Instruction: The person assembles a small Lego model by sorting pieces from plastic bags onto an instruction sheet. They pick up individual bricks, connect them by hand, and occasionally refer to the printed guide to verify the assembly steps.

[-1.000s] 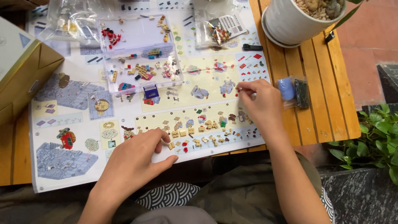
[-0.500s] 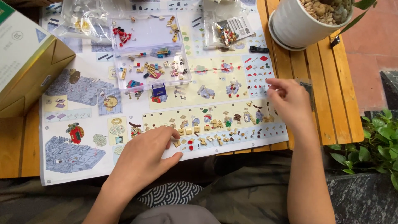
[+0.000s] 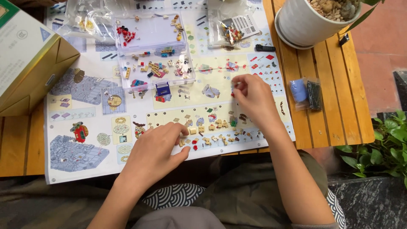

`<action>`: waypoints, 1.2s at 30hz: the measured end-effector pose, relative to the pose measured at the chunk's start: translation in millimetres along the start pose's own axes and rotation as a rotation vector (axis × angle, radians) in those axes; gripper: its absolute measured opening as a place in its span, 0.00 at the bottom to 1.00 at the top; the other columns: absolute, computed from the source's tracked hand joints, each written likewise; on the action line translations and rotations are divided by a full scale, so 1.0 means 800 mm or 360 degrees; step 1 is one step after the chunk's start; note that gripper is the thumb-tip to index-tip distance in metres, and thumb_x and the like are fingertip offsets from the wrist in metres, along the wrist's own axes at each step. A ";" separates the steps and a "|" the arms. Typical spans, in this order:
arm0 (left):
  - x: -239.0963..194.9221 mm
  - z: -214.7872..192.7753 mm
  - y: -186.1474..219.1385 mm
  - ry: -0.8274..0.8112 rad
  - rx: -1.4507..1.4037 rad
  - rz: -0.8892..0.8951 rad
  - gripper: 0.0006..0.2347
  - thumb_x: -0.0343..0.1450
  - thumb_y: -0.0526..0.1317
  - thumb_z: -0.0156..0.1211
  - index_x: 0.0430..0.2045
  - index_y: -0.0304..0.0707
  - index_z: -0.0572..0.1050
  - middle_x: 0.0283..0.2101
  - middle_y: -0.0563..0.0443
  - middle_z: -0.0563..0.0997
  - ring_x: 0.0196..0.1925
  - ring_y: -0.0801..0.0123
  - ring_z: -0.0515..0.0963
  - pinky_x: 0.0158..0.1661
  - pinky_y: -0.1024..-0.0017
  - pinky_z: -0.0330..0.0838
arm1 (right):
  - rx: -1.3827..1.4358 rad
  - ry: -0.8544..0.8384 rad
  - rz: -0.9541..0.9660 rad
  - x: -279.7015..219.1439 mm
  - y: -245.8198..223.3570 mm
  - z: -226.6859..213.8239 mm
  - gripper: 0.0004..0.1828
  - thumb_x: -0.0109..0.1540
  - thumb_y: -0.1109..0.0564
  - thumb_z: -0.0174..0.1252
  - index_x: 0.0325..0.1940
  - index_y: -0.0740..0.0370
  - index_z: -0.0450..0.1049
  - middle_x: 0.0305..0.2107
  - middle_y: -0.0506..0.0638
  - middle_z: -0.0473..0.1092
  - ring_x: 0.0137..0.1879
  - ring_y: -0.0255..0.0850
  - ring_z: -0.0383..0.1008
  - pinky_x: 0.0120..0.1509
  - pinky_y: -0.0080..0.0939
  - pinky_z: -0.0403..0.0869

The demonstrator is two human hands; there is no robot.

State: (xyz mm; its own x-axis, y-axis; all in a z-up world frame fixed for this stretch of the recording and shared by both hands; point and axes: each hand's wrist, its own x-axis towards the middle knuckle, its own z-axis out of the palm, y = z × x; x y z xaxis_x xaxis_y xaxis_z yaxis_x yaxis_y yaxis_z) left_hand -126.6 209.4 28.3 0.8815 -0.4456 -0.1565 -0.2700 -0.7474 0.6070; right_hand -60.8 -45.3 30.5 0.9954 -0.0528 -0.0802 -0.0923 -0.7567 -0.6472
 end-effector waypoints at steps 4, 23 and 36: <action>-0.001 0.002 -0.001 0.0051 0.0013 0.0032 0.10 0.64 0.41 0.63 0.37 0.42 0.76 0.22 0.55 0.75 0.29 0.63 0.79 0.35 0.68 0.70 | 0.0190 -0.0093 -0.0069 -0.010 -0.021 -0.007 0.18 0.59 0.68 0.55 0.53 0.73 0.72 0.35 0.62 0.72 0.44 0.49 0.76 0.46 0.45 0.77; 0.013 0.017 -0.003 0.0147 -0.0037 0.0169 0.08 0.65 0.37 0.63 0.36 0.42 0.76 0.23 0.55 0.77 0.32 0.65 0.80 0.37 0.69 0.71 | -0.0247 -0.0140 0.0422 -0.087 0.053 -0.067 0.19 0.57 0.67 0.59 0.53 0.71 0.73 0.34 0.61 0.72 0.41 0.50 0.76 0.44 0.48 0.76; 0.084 0.034 0.013 0.0256 0.0037 0.0411 0.05 0.69 0.35 0.56 0.35 0.40 0.75 0.24 0.52 0.76 0.31 0.67 0.77 0.37 0.71 0.70 | 0.0108 0.0069 -0.0137 -0.040 0.009 -0.001 0.15 0.58 0.68 0.54 0.50 0.68 0.73 0.32 0.58 0.69 0.38 0.47 0.74 0.42 0.44 0.75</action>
State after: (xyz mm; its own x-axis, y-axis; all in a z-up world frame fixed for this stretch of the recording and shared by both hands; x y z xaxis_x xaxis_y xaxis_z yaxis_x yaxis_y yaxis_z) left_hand -80.6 158.1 2.8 0.8321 -0.5398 0.1273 -0.5002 -0.6314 0.5925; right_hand -93.3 -49.3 29.1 0.9998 -0.0188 0.0098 -0.0066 -0.7138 -0.7003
